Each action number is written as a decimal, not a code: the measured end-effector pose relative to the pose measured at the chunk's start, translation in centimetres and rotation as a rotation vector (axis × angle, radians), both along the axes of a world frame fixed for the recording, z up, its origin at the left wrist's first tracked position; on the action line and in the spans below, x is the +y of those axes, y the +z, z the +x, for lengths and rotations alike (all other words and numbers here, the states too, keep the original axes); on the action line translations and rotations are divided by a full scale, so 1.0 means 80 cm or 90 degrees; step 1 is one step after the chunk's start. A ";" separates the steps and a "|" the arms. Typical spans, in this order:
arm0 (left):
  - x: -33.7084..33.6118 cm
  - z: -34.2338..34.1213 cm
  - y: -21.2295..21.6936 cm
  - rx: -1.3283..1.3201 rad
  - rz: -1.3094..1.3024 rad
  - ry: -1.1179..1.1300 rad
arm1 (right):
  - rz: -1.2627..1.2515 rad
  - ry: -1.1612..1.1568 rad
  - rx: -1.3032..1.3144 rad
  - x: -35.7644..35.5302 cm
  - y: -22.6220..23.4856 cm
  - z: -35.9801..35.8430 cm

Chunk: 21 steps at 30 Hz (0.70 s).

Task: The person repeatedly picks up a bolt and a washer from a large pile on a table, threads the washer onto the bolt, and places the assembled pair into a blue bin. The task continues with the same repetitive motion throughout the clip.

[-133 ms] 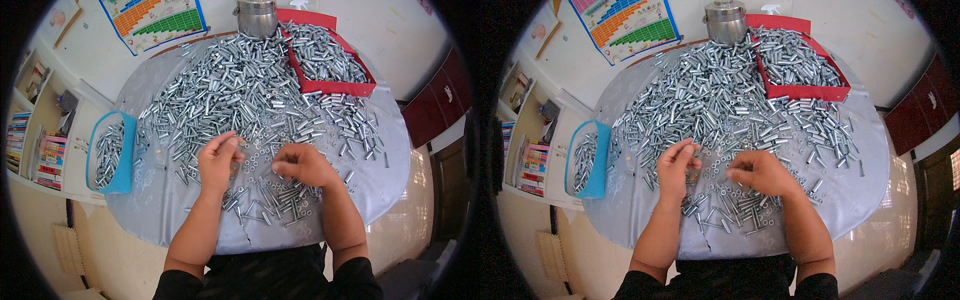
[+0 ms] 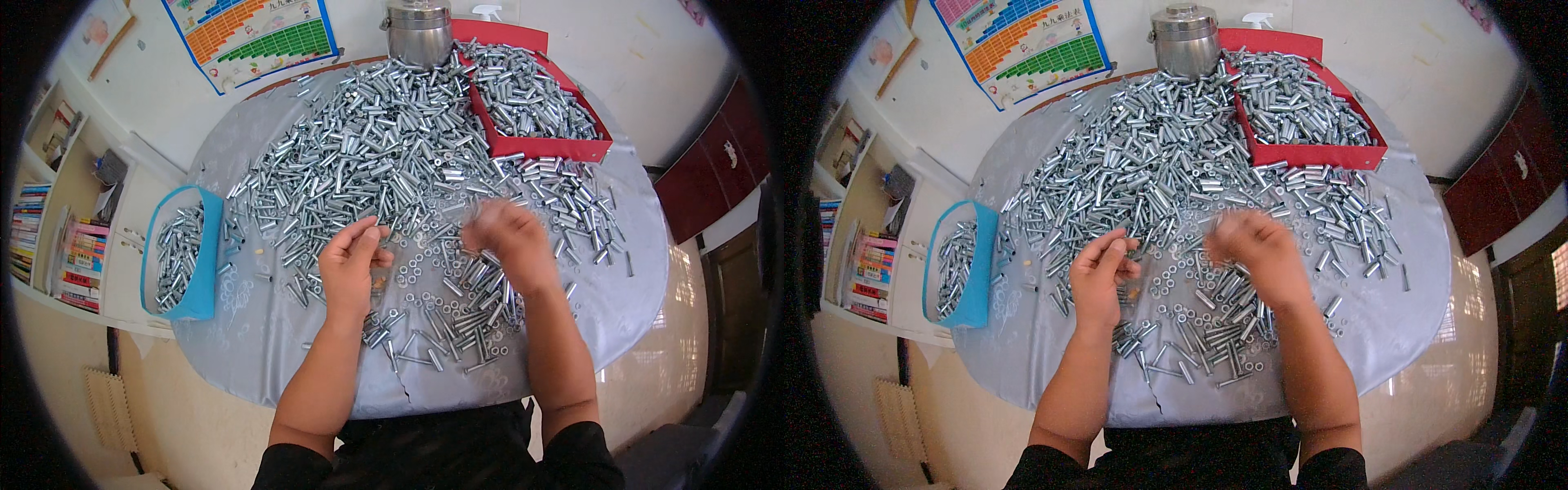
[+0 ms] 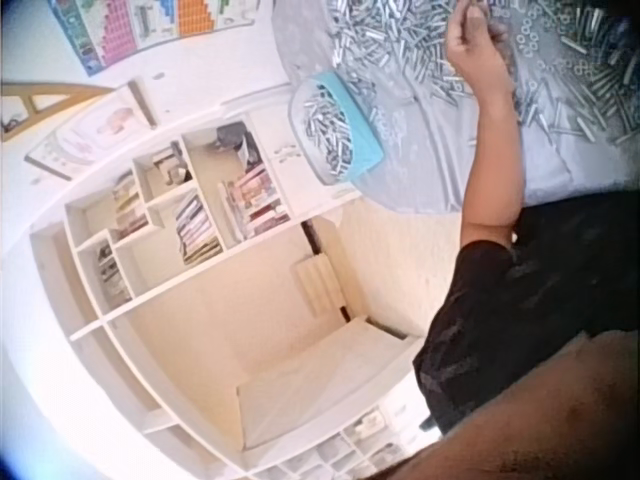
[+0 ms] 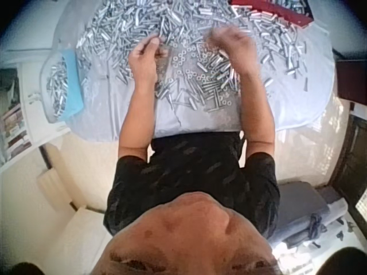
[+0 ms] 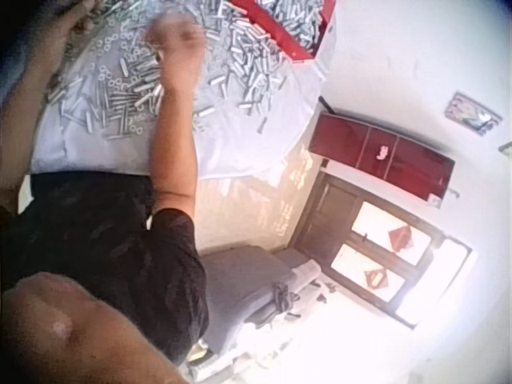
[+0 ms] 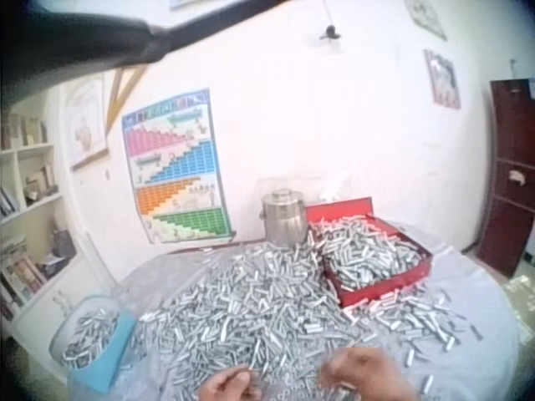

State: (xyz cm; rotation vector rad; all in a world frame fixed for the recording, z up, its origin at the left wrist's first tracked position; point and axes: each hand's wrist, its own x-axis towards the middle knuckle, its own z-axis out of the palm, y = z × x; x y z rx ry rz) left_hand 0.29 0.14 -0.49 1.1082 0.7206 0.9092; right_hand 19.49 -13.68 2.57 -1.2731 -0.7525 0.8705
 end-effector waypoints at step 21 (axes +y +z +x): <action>0.009 -0.009 0.003 0.002 0.060 0.083 | 0.064 -0.158 0.038 0.009 -0.022 -0.003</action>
